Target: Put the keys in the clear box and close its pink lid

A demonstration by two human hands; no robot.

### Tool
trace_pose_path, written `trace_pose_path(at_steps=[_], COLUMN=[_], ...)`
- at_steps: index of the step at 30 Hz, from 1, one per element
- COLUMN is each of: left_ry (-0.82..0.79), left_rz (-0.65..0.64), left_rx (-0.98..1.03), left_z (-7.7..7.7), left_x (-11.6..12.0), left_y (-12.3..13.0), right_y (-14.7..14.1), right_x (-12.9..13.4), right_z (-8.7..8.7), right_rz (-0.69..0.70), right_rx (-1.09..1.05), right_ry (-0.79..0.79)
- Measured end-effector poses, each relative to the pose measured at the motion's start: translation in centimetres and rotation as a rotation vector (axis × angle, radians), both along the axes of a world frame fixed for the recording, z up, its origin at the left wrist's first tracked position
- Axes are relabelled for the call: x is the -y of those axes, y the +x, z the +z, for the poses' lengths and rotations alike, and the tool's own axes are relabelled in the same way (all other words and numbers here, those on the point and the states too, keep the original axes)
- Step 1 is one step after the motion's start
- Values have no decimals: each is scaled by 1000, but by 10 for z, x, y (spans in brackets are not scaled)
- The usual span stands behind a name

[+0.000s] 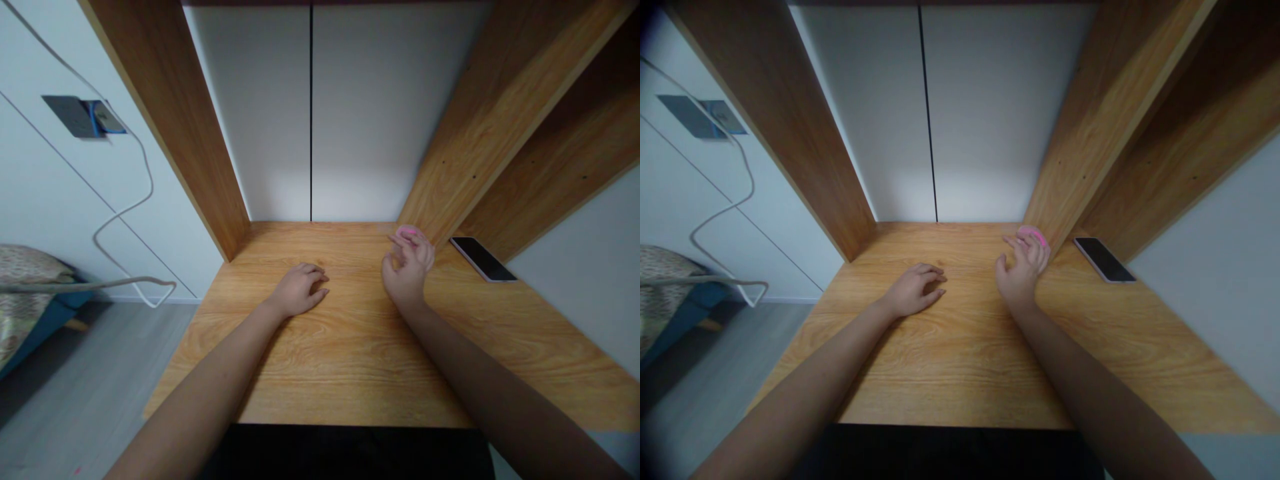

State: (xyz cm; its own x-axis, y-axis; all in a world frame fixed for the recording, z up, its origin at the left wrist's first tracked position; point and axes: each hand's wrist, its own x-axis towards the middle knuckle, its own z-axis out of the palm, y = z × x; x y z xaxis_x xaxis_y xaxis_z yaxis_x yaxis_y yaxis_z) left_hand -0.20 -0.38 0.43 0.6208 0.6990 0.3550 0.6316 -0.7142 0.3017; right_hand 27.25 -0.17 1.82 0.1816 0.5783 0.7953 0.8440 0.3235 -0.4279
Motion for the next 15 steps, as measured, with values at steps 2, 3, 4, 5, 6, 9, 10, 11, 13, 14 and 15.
trace_pose_path(at_steps=[2,3,4,5,6,9,10,11,13,14,15], left_ry=[1,2,3,4,4,5,4,3,2,2,2], left_rz=[1,0,1,2,1,-1,-2,-4,-6,-6,-3], left_rx=[4,6,8,9,9,6,7,6,5,2,1], left_z=[0,0,-1,-1,-1,0,1,1,2,2,2], left_x=[0,0,0,0,0,0,0,1,1,1,1], left_y=[0,0,0,0,0,0,0,0,0,0,0], right_y=[3,5,8,11,15,25,28,31,35,36,37], right_x=[-3,-6,-9,-12,-16,-25,-28,-30,-33,-34,-35], right_z=[-3,-5,-8,-11,-14,-24,-27,-29,-33,-34,-35], right_rz=[-45,-69,-97,-116,-113,-135,-153,-164,-180,-181,-180], right_rx=[-86,-136,-186,-236,-273,-323,-331,-341,-372,-388,-406], right_ry=[4,4,6,4,-3,2,1,-5,-15,-21,-24])
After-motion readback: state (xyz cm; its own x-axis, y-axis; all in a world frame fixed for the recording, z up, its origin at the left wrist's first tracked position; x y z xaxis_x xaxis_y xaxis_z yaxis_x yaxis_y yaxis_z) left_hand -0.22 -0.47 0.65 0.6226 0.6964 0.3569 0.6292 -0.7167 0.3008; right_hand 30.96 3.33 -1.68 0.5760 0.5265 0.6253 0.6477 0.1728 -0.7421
